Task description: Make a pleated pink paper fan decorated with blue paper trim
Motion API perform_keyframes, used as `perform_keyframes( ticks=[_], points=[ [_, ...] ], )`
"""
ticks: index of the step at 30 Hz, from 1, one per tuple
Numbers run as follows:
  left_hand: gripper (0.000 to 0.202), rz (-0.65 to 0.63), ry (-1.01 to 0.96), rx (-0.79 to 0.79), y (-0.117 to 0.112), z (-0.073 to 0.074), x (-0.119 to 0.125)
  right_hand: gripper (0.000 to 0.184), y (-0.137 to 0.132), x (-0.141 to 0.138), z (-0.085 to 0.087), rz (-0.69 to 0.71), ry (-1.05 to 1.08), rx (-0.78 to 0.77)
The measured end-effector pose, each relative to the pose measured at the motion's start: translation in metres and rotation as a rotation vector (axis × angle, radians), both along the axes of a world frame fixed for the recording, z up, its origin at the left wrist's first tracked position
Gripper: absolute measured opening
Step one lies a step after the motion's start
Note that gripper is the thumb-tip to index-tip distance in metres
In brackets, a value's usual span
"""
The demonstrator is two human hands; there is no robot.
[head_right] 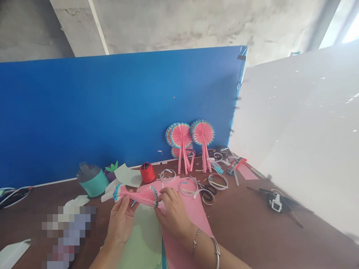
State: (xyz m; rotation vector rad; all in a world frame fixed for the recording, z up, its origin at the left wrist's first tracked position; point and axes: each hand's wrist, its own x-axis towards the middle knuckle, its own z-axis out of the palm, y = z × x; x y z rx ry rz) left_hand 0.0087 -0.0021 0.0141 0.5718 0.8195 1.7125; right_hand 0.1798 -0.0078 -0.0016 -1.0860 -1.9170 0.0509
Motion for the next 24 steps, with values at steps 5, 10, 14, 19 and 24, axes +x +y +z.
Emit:
perform_keyframes(
  ticks=[5, 10, 14, 19, 24],
  points=[
    [0.027, 0.002, 0.020, 0.010, -0.0004, -0.0005, -0.0012, 0.018, 0.0002, -0.0001, -0.0014, -0.012, 0.005, 0.001],
    [0.028, 0.015, 0.038, 0.010, -0.0004, -0.0012, -0.0016, 0.022, -0.0004, 0.0005, -0.0018, -0.015, -0.019, -0.023],
    [0.027, 0.011, 0.047, 0.004, 0.0000, -0.0014, -0.0013, 0.022, -0.0010, 0.0004, -0.0007, -0.010, -0.026, -0.020],
    [0.027, -0.005, 0.035, 0.009, 0.0000, -0.0024, -0.0013, 0.021, -0.0016, -0.0003, 0.0008, 0.020, 0.001, -0.048],
    [0.028, 0.006, 0.044, 0.004, -0.0011, -0.0030, -0.0006, 0.023, -0.0004, -0.0002, -0.0006, 0.040, 0.030, -0.055]
  ],
)
